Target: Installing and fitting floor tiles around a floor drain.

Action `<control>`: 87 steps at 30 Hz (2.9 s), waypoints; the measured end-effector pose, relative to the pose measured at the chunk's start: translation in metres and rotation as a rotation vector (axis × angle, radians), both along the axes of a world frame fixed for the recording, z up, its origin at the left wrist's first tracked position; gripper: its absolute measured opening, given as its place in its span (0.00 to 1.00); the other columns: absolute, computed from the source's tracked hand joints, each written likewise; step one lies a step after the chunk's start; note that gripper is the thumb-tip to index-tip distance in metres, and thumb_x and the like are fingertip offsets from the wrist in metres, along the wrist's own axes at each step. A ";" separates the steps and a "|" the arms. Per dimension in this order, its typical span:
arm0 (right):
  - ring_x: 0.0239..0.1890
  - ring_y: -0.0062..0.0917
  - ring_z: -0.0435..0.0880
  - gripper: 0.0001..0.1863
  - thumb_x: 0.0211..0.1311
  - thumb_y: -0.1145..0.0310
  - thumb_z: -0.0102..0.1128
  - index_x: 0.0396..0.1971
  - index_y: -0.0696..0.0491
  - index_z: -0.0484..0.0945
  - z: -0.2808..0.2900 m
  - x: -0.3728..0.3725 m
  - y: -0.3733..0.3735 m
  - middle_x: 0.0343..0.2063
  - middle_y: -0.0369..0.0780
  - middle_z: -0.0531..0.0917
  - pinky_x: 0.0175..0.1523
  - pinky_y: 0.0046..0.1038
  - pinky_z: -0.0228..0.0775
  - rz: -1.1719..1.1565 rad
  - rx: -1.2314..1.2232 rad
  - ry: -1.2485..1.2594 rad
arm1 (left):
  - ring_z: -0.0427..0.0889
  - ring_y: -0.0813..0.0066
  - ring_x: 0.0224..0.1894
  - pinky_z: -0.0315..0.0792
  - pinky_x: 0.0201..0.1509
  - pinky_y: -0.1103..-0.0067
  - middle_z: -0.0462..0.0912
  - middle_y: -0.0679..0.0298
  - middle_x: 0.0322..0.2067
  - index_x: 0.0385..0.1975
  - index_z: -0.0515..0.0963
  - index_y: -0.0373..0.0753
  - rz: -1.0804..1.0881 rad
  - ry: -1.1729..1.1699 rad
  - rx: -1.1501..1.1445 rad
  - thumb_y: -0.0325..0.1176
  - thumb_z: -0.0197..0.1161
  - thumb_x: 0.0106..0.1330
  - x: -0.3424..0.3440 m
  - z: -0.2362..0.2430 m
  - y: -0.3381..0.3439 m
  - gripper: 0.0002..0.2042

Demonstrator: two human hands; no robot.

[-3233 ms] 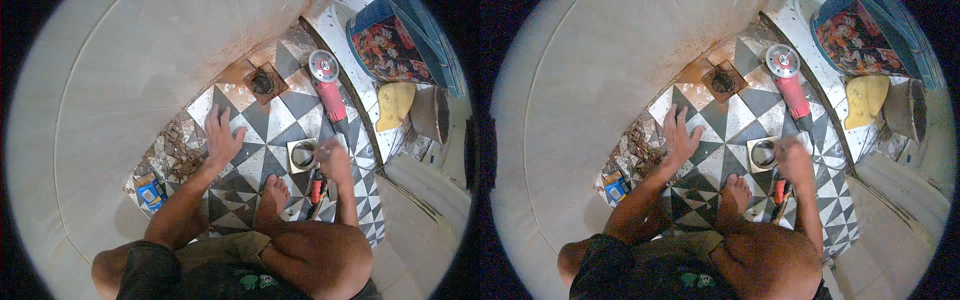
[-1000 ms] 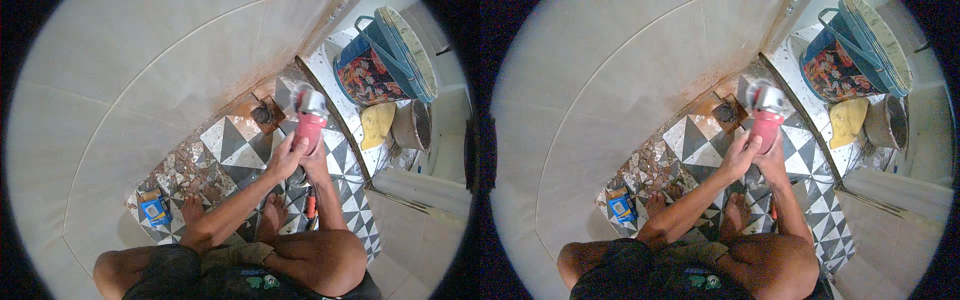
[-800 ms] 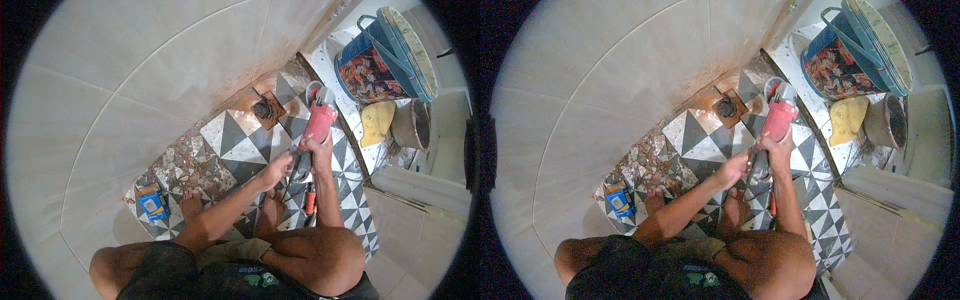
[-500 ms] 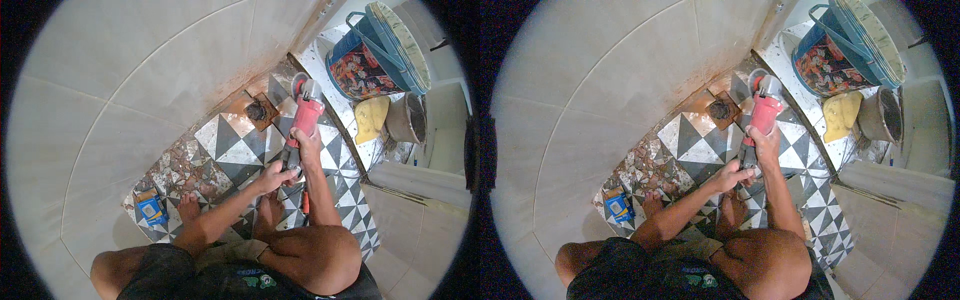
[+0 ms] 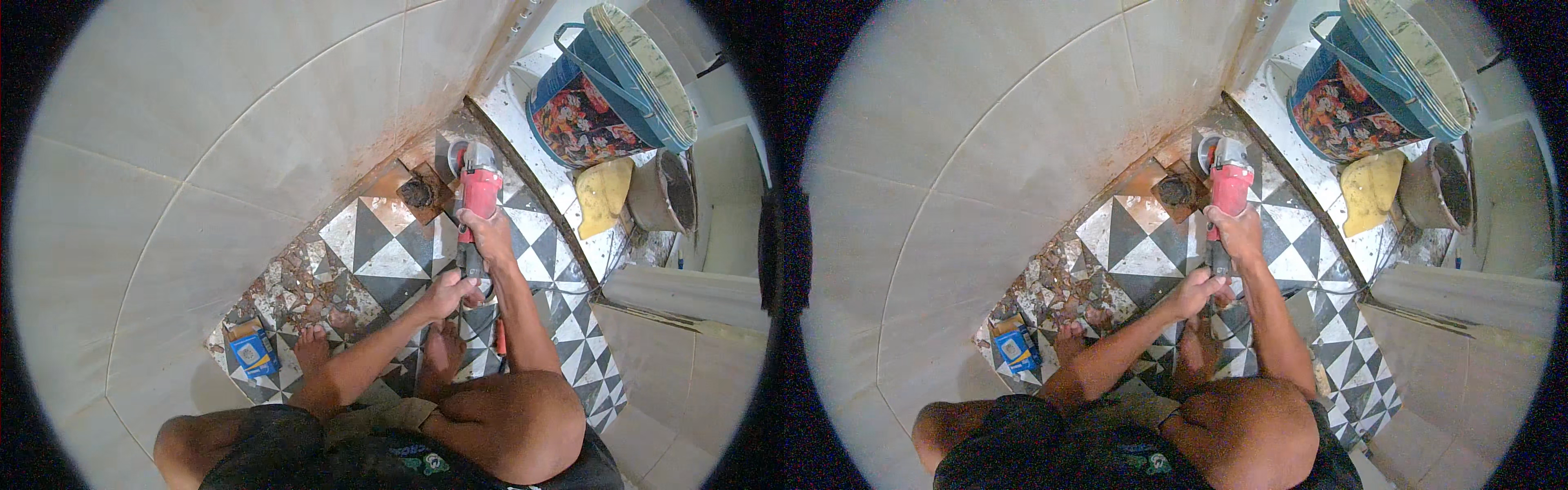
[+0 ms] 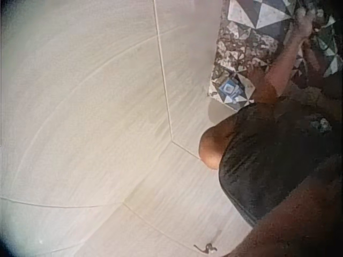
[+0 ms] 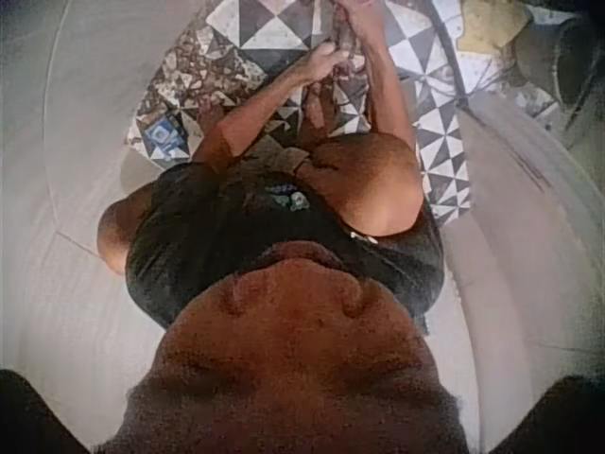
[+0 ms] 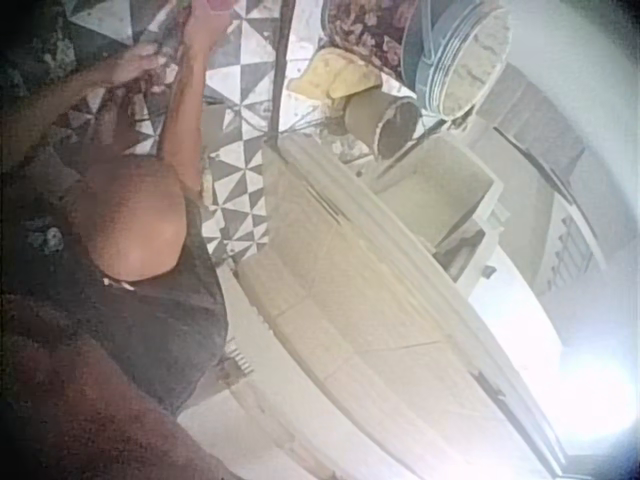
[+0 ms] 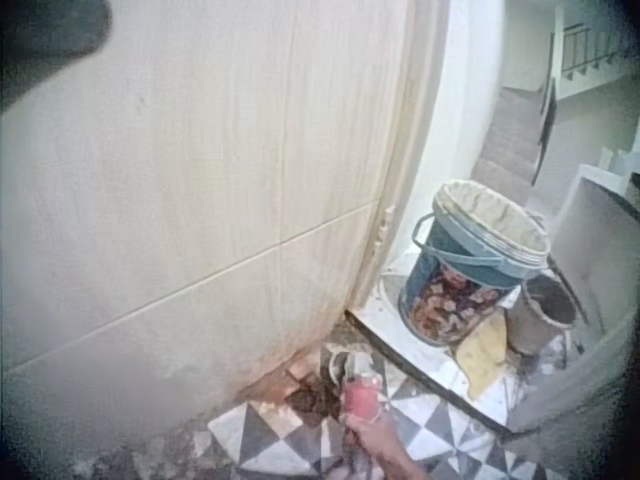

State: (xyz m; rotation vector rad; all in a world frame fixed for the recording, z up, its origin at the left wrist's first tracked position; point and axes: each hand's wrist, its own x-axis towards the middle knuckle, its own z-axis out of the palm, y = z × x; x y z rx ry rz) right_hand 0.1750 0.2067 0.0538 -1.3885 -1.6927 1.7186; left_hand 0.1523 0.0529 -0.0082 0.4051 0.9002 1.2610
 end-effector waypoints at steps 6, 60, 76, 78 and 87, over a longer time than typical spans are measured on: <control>0.29 0.23 0.82 0.18 0.47 0.61 0.69 0.36 0.56 0.81 0.010 0.000 0.020 0.28 0.38 0.84 0.37 0.29 0.73 0.022 0.119 -0.097 | 0.82 0.55 0.36 0.75 0.44 0.65 0.83 0.52 0.28 0.27 0.82 0.34 -0.309 1.228 -0.036 0.39 0.60 0.59 -0.090 -0.028 0.004 0.12; 0.39 0.54 0.82 0.25 0.46 0.62 0.66 0.38 0.62 0.68 0.109 0.051 0.017 0.30 0.58 0.81 0.47 0.47 0.74 0.746 0.625 -0.676 | 0.80 0.42 0.32 0.73 0.34 0.57 0.80 0.46 0.27 0.33 0.75 0.40 0.016 1.926 0.131 0.45 0.55 0.71 -0.157 0.156 0.079 0.14; 0.38 0.53 0.82 0.24 0.47 0.63 0.67 0.37 0.63 0.67 0.110 0.043 0.013 0.30 0.58 0.81 0.46 0.47 0.74 0.791 0.654 -0.646 | 0.80 0.42 0.32 0.73 0.34 0.58 0.80 0.48 0.28 0.33 0.76 0.39 0.053 1.923 0.131 0.45 0.55 0.71 -0.156 0.160 0.074 0.14; 0.38 0.53 0.82 0.24 0.46 0.63 0.67 0.38 0.63 0.68 0.110 0.043 0.013 0.29 0.58 0.81 0.46 0.47 0.74 0.784 0.665 -0.643 | 0.80 0.42 0.32 0.73 0.34 0.58 0.80 0.47 0.28 0.33 0.76 0.39 0.047 1.924 0.121 0.45 0.55 0.71 -0.157 0.161 0.073 0.14; 0.36 0.54 0.82 0.24 0.44 0.63 0.67 0.37 0.64 0.70 0.109 0.041 0.013 0.27 0.57 0.81 0.45 0.46 0.75 0.778 0.697 -0.646 | 0.80 0.42 0.33 0.74 0.35 0.58 0.81 0.46 0.30 0.35 0.77 0.38 0.026 1.915 0.104 0.45 0.54 0.71 -0.161 0.161 0.070 0.15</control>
